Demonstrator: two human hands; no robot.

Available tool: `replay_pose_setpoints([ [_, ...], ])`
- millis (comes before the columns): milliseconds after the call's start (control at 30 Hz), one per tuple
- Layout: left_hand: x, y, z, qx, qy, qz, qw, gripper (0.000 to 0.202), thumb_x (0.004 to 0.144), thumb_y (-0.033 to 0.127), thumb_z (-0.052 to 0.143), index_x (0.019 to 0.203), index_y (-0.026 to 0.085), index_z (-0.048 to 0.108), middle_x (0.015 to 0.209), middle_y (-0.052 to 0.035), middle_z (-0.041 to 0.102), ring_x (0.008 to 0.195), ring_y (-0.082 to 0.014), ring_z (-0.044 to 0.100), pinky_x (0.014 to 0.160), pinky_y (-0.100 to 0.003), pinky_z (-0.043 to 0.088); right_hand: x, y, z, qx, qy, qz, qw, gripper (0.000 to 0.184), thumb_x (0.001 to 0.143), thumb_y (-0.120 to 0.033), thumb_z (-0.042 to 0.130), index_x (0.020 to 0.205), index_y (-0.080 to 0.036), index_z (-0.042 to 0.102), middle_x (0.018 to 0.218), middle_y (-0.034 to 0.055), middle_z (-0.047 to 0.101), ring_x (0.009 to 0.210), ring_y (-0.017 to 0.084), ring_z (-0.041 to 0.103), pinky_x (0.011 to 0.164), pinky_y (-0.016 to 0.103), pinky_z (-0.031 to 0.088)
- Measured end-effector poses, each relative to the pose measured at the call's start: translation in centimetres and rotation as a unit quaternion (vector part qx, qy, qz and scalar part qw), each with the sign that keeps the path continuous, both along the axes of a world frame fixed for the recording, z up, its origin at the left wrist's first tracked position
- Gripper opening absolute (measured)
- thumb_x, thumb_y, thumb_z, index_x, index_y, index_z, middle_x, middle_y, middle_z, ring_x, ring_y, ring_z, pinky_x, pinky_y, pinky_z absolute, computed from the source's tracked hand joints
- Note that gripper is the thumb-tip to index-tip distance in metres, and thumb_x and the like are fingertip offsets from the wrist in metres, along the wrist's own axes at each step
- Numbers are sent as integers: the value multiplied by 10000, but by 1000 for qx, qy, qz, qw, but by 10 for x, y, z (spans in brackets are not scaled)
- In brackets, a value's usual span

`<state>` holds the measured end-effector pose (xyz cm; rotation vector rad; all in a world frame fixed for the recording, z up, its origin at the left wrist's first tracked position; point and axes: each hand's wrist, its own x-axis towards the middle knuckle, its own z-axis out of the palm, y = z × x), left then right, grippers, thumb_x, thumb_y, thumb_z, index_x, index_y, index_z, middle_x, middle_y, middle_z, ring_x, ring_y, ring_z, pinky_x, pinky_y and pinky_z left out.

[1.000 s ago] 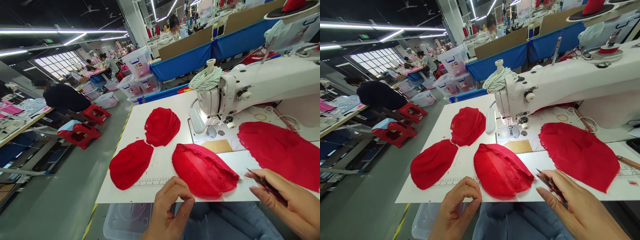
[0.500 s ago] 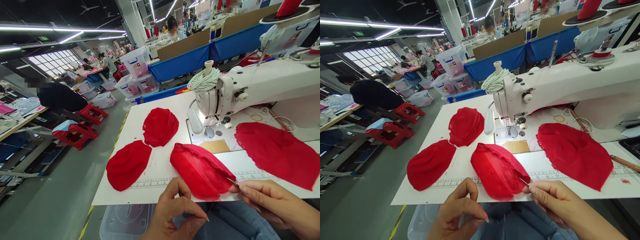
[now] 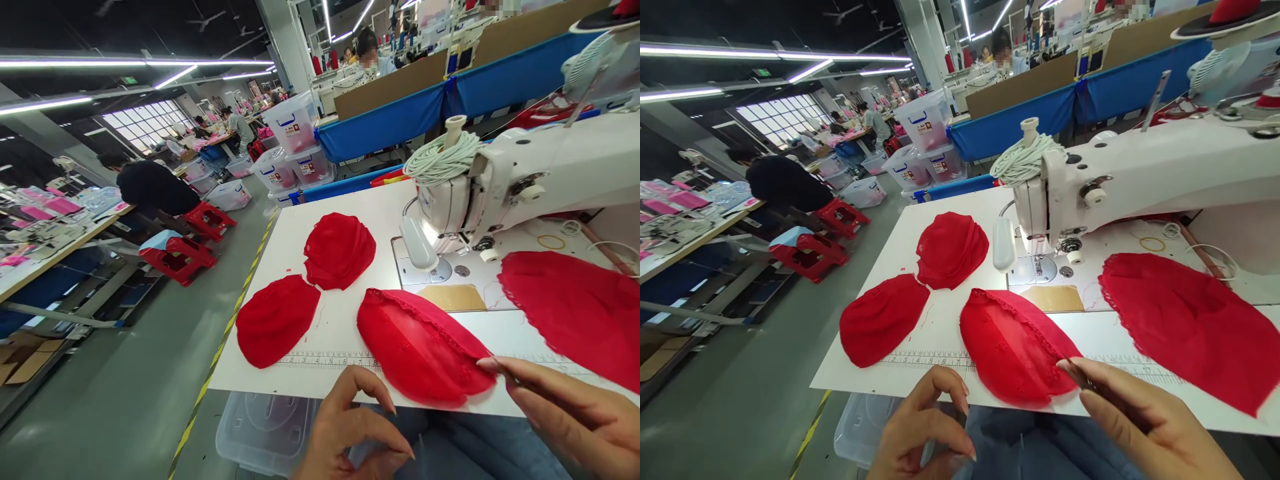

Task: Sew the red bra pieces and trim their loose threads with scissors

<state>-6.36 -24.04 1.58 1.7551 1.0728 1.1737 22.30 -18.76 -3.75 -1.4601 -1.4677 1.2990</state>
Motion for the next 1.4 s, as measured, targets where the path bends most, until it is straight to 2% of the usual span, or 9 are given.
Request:
replay_pose_setpoints([
  [67, -5, -6, -1, 4, -20, 49, 999, 60, 879, 265, 666, 884, 261, 726, 948, -56, 565, 942, -186, 581, 830, -293, 483, -9, 1, 3, 116, -62, 91, 987, 368, 827, -449, 687, 1167, -313, 726, 1136, 44, 748, 1004, 271, 712, 778, 268, 602],
  [200, -9, -16, -5, -46, -89, 113, 988, 149, 927, 327, 604, 861, 249, 712, 908, -57, 647, 1009, -211, 607, 896, -331, 480, -57, 13, 28, 251, -21, 205, 946, 293, 911, -317, 596, 1192, -311, 676, 1035, 17, 770, 877, 206, 745, 671, 200, 602],
  [367, -9, -19, -13, -140, -210, 147, 956, 183, 941, 323, 588, 827, 201, 662, 732, -19, 647, 770, -149, 639, 729, -259, 493, -113, 22, 37, 154, 62, 191, 967, 375, 993, -469, 390, 1004, -233, 681, 886, 56, 746, 800, 198, 726, 679, 258, 605],
  [500, -26, -16, -8, -110, -255, 280, 919, 239, 917, 323, 627, 727, 180, 605, 604, 34, 557, 561, -77, 515, 569, -181, 420, -123, 23, 22, 59, 37, 188, 980, 456, 977, -580, 329, 966, -228, 619, 843, 56, 714, 786, 207, 712, 709, 309, 602],
  [733, -56, -17, 8, -35, -179, 349, 919, 236, 910, 314, 634, 713, 191, 597, 612, 38, 543, 592, -89, 511, 590, -196, 419, -116, 21, 18, 93, -24, 209, 973, 461, 997, -563, 273, 1036, -255, 614, 951, 48, 722, 856, 197, 701, 757, 315, 588],
  [867, -56, -20, 7, -31, -169, 352, 920, 230, 929, 302, 605, 724, 198, 591, 621, 40, 537, 592, -90, 503, 586, -200, 412, -117, 19, 17, 195, -56, 199, 959, 351, 1025, -446, 320, 1081, -255, 610, 952, 28, 741, 818, 164, 724, 656, 234, 584],
  [1000, -51, -26, 8, -25, -114, 321, 940, 204, 937, 295, 594, 756, 204, 616, 646, 29, 572, 624, -101, 538, 619, -216, 429, -117, 19, 28, 378, -116, 210, 894, 251, 1022, -340, 394, 1160, -236, 576, 1039, 49, 725, 893, 161, 725, 629, 198, 568],
  [1200, -42, -30, 15, -25, -83, 312, 946, 192, 939, 299, 586, 780, 202, 629, 631, 17, 592, 613, -116, 542, 598, -226, 434, -120, 20, 40, 552, -292, 229, 747, 430, 1029, -278, 293, 903, -161, 686, 625, 26, 616, 461, 183, 608, 369, 311, 393],
  [1400, -35, -35, 21, -21, -89, 289, 953, 158, 933, 296, 593, 815, 207, 647, 635, 12, 592, 600, -115, 556, 578, -218, 437, -136, 18, 34, 575, -326, 218, 718, 390, 973, -121, 322, 909, -131, 706, 606, 39, 621, 488, 199, 617, 392, 331, 360],
])
